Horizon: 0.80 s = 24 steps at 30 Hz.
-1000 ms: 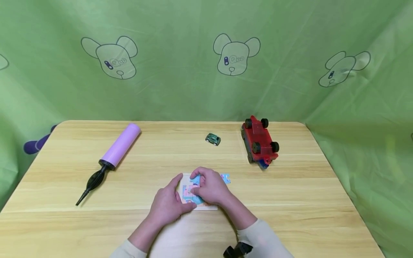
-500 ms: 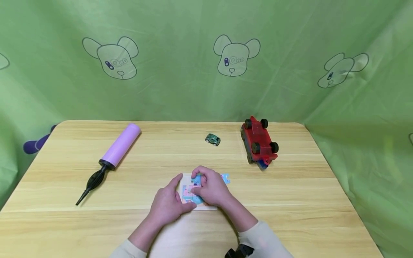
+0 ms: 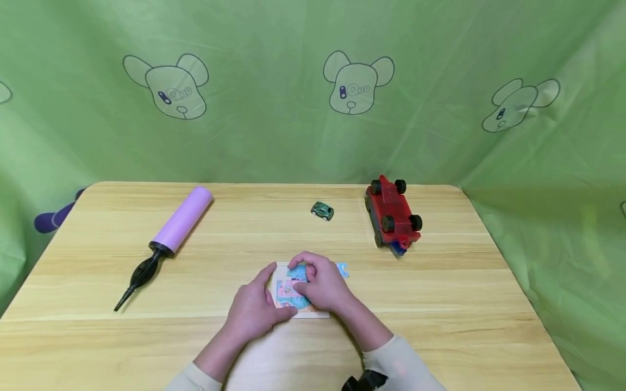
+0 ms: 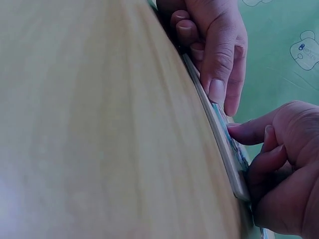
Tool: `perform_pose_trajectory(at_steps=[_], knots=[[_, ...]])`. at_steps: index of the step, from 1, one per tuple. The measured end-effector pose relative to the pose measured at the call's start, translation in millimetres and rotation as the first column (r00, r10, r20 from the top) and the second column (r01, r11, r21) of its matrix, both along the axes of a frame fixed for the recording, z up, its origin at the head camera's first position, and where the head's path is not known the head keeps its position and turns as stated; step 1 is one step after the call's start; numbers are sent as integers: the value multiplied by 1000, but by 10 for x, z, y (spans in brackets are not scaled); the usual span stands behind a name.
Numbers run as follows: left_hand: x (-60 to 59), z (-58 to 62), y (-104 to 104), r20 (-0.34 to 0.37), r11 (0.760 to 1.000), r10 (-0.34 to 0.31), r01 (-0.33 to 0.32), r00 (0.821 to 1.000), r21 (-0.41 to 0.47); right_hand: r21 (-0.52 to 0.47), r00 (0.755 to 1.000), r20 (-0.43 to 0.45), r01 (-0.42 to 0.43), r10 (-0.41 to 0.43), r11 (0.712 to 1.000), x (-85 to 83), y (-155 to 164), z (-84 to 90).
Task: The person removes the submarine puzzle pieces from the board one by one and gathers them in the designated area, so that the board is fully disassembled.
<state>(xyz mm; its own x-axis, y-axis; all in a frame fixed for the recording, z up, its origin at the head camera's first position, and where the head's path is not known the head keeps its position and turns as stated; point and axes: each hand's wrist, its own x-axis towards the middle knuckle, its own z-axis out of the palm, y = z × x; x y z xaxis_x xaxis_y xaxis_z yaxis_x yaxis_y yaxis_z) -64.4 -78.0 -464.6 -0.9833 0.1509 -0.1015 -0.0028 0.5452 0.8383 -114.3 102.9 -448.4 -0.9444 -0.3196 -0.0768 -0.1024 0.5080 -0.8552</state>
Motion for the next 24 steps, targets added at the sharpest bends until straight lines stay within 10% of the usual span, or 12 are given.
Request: perform_pose_trajectory(at_steps=[24], knots=[[1,-17,1,10,1000,2,-2,1000,-17,183,995,35,85,-93,980,19,44,49]])
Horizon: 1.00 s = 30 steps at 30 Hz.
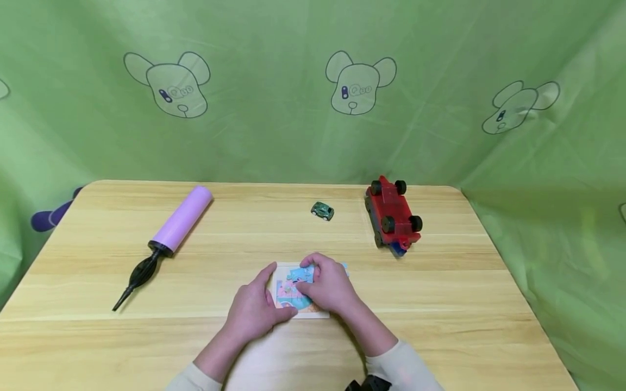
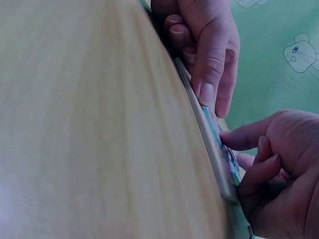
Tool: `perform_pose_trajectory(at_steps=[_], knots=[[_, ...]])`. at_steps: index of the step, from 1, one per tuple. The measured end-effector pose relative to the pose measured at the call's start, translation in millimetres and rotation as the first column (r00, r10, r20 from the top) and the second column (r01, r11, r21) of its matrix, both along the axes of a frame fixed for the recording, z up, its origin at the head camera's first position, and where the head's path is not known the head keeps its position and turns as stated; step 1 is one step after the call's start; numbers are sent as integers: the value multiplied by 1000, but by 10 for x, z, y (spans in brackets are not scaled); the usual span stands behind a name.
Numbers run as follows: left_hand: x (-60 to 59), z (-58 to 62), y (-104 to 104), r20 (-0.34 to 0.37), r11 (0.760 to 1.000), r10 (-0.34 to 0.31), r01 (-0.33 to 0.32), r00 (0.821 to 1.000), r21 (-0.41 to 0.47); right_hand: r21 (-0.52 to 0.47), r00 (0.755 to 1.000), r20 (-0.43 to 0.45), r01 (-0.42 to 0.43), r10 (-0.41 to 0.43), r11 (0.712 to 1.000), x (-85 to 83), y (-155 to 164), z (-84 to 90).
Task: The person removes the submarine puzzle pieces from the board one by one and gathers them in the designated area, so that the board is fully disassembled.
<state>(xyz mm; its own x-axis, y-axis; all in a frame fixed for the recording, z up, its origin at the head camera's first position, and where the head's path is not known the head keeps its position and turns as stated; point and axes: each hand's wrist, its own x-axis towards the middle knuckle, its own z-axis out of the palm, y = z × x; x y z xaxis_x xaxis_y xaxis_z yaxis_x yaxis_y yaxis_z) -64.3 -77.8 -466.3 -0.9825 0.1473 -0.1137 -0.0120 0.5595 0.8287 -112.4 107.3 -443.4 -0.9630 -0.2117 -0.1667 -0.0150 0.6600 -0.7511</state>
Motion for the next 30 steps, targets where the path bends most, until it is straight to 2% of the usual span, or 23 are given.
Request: perform_pose_trajectory(at_steps=[8,19,30], knots=[[-8,3,2,10,1000,-2,2,1000,6,40,1000,17,-12,11,999,-4,23,27],[0,3,2,11,1000,-3,3,1000,6,34,999,51,-20,18,999,2,37,39],[-1,8,2,8,1000,0,1,1000,-2,-47,999,-12,-37,37,998,65,96,56]])
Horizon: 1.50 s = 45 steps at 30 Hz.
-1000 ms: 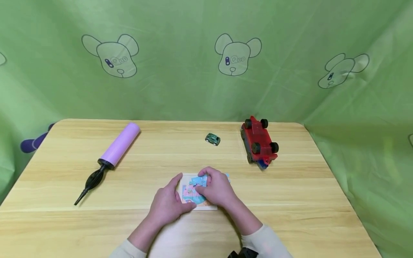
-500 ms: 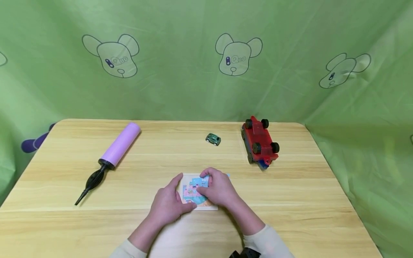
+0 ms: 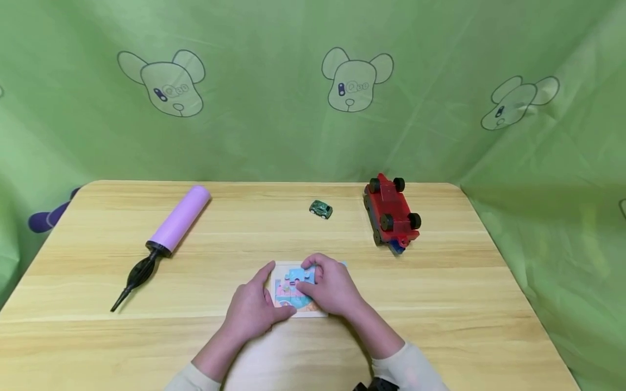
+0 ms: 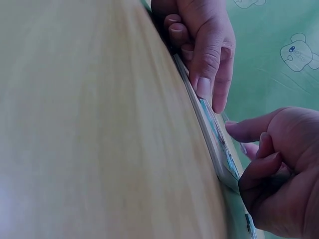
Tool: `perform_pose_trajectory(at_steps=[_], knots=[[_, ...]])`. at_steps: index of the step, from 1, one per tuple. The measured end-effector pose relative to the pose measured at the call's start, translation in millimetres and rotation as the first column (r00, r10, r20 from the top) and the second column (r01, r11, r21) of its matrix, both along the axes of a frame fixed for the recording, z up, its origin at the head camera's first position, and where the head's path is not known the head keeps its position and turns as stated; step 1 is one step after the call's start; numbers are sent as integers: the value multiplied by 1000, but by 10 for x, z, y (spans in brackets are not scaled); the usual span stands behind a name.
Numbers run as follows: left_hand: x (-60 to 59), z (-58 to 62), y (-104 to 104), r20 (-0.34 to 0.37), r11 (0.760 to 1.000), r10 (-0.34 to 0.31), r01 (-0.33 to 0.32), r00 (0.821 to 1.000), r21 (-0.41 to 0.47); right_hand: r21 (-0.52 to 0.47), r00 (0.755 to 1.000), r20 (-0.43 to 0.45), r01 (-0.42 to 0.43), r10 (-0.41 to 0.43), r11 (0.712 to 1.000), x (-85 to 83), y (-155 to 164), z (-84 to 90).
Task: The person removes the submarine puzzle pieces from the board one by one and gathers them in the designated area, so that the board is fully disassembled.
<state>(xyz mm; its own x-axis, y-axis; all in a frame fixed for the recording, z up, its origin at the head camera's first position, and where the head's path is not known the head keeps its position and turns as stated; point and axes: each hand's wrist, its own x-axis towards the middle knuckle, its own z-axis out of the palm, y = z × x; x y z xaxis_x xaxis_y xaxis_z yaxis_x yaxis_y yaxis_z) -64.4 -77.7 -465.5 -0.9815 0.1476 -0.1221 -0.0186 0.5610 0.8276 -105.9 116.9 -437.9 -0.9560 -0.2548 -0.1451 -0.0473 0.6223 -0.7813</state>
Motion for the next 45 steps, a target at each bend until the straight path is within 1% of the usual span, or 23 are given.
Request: perform_pose_trajectory(at_steps=[4,10,14,19,25,30,35,41,45], knots=[[-8,2,7,1,1000,1,-1,1000,6,-26,1000,-19,13,-14,1000,43,47,41],[-10,8,24,8,1000,-2,1,1000,19,-58,998,-29,57,-59,997,93,170,90],[-7,20,28,11,1000,4,-5,1000,16,-70,995,-51,80,-84,994,106,279,82],[-3,24,31,11,1000,11,-11,1000,6,-99,992,-45,116,-121,988,138,439,59],[2,18,36,19,1000,13,-13,1000,11,-88,985,-73,150,-157,985,186,641,16],[5,18,27,26,1000,18,-19,999,16,-96,980,-69,179,-186,979,203,766,29],[8,19,21,27,1000,19,-20,999,21,-99,974,-89,200,-209,975,195,874,39],[10,9,18,21,1000,16,-17,1000,22,-74,967,-128,212,-220,974,146,999,-17],[7,0,20,14,1000,13,-13,1000,19,-61,964,-139,219,-226,974,109,1068,-55]])
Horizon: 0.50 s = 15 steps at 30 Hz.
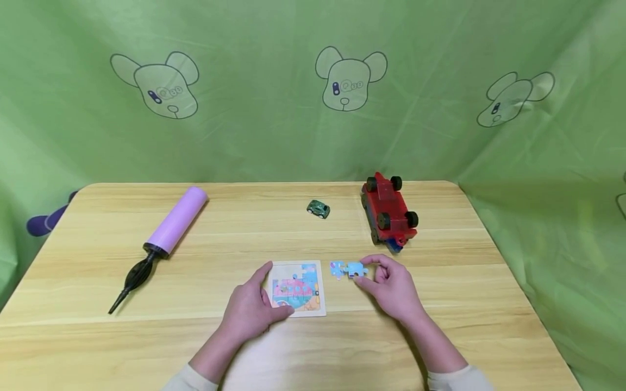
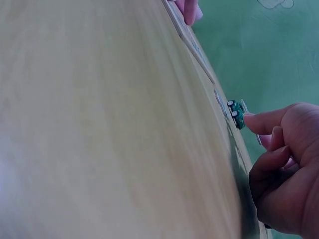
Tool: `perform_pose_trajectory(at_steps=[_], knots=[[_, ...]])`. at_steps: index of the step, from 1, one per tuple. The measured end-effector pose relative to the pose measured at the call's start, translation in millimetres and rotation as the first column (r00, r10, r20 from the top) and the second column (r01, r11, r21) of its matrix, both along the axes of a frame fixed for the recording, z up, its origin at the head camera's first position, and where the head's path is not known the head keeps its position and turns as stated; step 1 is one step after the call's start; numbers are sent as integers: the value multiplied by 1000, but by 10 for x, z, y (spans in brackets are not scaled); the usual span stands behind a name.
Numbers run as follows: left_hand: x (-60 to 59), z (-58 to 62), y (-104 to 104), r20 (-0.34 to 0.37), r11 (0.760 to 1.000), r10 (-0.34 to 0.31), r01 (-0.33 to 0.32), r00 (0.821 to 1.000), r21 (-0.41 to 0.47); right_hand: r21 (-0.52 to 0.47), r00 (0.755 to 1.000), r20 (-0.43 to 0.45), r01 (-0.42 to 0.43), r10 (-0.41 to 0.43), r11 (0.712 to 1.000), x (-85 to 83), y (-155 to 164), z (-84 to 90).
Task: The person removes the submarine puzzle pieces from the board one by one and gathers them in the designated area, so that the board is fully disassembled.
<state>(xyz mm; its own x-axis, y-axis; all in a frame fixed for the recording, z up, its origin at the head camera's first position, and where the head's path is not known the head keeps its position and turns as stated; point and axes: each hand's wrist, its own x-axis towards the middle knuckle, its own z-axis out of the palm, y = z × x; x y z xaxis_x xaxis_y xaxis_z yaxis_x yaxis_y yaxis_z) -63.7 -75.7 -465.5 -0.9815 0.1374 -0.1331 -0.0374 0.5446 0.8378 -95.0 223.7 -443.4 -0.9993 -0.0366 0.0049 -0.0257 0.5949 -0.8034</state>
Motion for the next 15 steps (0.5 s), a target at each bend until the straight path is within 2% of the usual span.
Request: perform_pose_trajectory(at_steps=[15], knots=[[3,1,-3,0,1000,-2,2,1000,14,47,997,52,56,-58,997,-116,66,-97]])
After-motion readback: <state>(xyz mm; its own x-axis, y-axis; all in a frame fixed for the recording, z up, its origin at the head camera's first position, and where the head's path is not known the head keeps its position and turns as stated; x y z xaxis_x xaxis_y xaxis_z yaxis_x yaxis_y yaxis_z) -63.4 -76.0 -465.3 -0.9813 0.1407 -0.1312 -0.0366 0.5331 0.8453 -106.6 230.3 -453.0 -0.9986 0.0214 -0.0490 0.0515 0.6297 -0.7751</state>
